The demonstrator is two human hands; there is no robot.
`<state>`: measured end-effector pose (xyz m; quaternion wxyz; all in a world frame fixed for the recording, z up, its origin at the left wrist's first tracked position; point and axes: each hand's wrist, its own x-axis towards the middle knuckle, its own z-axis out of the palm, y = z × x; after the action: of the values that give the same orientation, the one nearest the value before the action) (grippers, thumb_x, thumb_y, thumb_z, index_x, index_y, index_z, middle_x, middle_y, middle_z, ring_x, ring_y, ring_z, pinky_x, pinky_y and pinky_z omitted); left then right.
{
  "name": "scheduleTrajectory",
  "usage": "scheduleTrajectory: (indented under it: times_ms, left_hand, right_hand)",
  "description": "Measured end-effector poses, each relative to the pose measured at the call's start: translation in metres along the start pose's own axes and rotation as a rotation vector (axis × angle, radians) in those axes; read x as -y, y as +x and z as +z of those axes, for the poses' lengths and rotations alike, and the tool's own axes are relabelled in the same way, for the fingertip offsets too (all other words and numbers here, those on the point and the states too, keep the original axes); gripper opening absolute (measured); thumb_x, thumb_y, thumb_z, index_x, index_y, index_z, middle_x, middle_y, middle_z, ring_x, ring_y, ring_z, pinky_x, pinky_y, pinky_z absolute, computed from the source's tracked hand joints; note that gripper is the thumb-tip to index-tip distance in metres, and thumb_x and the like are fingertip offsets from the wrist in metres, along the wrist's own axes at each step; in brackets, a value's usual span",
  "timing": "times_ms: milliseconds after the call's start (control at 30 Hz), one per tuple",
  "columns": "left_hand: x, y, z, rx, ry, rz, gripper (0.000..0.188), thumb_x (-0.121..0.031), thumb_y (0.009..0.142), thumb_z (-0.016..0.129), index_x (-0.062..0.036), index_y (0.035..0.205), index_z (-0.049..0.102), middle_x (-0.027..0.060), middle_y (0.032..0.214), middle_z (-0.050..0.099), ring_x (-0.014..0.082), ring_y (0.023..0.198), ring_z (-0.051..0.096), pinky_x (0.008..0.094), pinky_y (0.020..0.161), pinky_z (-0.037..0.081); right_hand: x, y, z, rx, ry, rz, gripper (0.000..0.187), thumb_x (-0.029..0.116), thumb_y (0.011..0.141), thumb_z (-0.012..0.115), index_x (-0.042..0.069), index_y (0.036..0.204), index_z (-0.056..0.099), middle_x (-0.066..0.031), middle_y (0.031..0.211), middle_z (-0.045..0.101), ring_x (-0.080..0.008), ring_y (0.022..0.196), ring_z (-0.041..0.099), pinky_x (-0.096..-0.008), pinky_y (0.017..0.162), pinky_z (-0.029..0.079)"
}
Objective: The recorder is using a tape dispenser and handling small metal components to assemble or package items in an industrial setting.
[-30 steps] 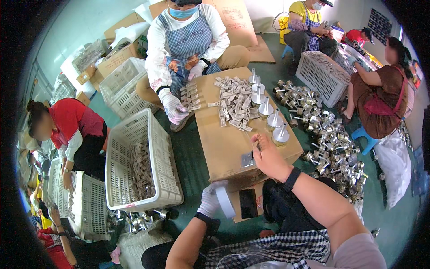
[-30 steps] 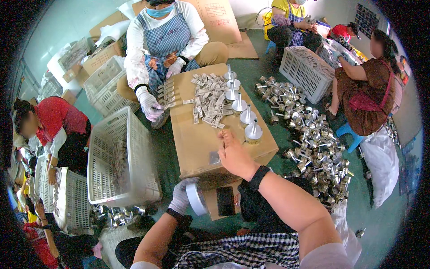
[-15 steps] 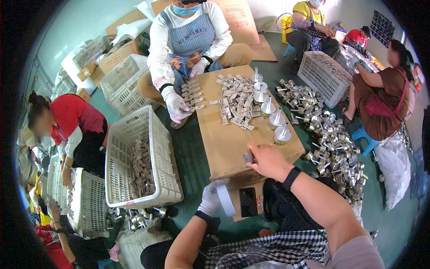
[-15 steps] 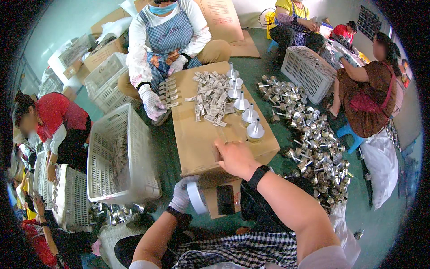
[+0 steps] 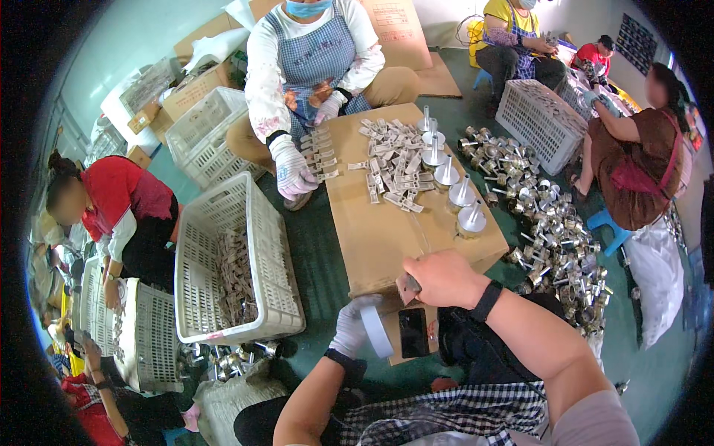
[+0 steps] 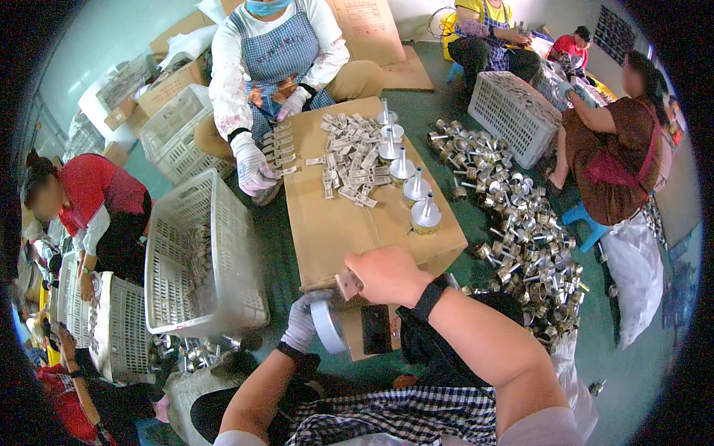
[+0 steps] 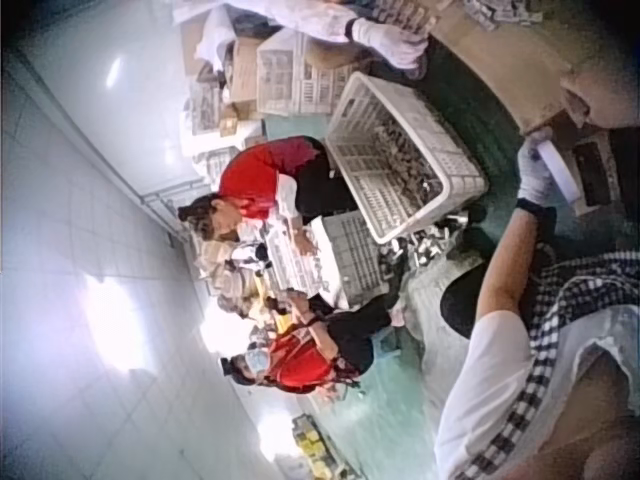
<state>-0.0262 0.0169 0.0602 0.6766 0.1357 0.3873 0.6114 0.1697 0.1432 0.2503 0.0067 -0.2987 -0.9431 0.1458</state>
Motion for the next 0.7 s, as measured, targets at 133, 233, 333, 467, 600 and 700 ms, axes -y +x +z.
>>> scheduleTrajectory:
  times_ms: [133,233,333,467,600,700]
  left_hand:
    - [0.007,0.004,-0.015,0.065,0.093,0.053,0.021,0.001,0.079,0.061,-0.0057,0.098,0.066,0.0059,0.102,0.065,0.0156,0.092,0.06,0.0312,0.082,0.05]
    - [0.01,0.006,-0.018,0.077,0.127,0.086,0.025,0.004,0.077,0.062,-0.0074,0.099,0.066,0.0058,0.102,0.065,0.0152,0.093,0.06,0.0306,0.082,0.05]
    - [0.013,0.006,-0.018,0.068,0.2,0.138,0.027,0.006,0.075,0.064,-0.0081,0.099,0.066,0.0056,0.103,0.065,0.015,0.093,0.06,0.0304,0.082,0.05]
    - [0.011,0.006,-0.016,0.069,0.116,0.132,0.027,0.006,0.075,0.065,-0.0081,0.098,0.066,0.0052,0.103,0.065,0.0149,0.093,0.06,0.0303,0.082,0.05]
    - [0.011,0.003,-0.011,0.058,0.224,0.215,0.023,0.003,0.076,0.065,-0.0076,0.096,0.067,0.0054,0.101,0.065,0.0152,0.092,0.061,0.0306,0.082,0.05]
    - [0.005,0.002,-0.004,0.012,0.048,0.097,0.019,0.0,0.076,0.064,-0.0053,0.094,0.066,0.0064,0.098,0.066,0.0168,0.089,0.062,0.0315,0.082,0.05]
  right_hand:
    - [-0.002,0.0,0.002,0.009,0.014,-0.008,0.025,0.012,0.067,0.061,0.004,0.089,0.054,-0.0163,0.075,0.063,-0.0361,0.072,0.062,-0.0464,0.063,0.048]
    - [-0.002,-0.001,-0.002,0.043,0.027,0.024,0.023,0.012,0.068,0.059,0.004,0.09,0.055,-0.0169,0.078,0.064,-0.0364,0.075,0.063,-0.0475,0.065,0.049]
    - [-0.002,-0.001,-0.001,0.044,0.03,0.035,0.024,0.013,0.069,0.06,0.004,0.09,0.056,-0.0171,0.08,0.064,-0.0363,0.077,0.063,-0.047,0.067,0.049]
    - [-0.003,-0.001,0.0,0.041,0.05,0.037,0.024,0.015,0.069,0.061,0.004,0.09,0.056,-0.0171,0.081,0.064,-0.0363,0.078,0.062,-0.0464,0.068,0.049]
    - [-0.003,0.0,-0.002,0.047,0.076,0.055,0.025,0.016,0.069,0.061,0.003,0.09,0.056,-0.0173,0.082,0.064,-0.0363,0.079,0.062,-0.0465,0.068,0.049]
    - [-0.004,-0.001,-0.002,0.051,0.089,0.06,0.025,0.016,0.069,0.061,0.003,0.09,0.055,-0.0175,0.082,0.064,-0.0364,0.08,0.062,-0.0468,0.068,0.049]
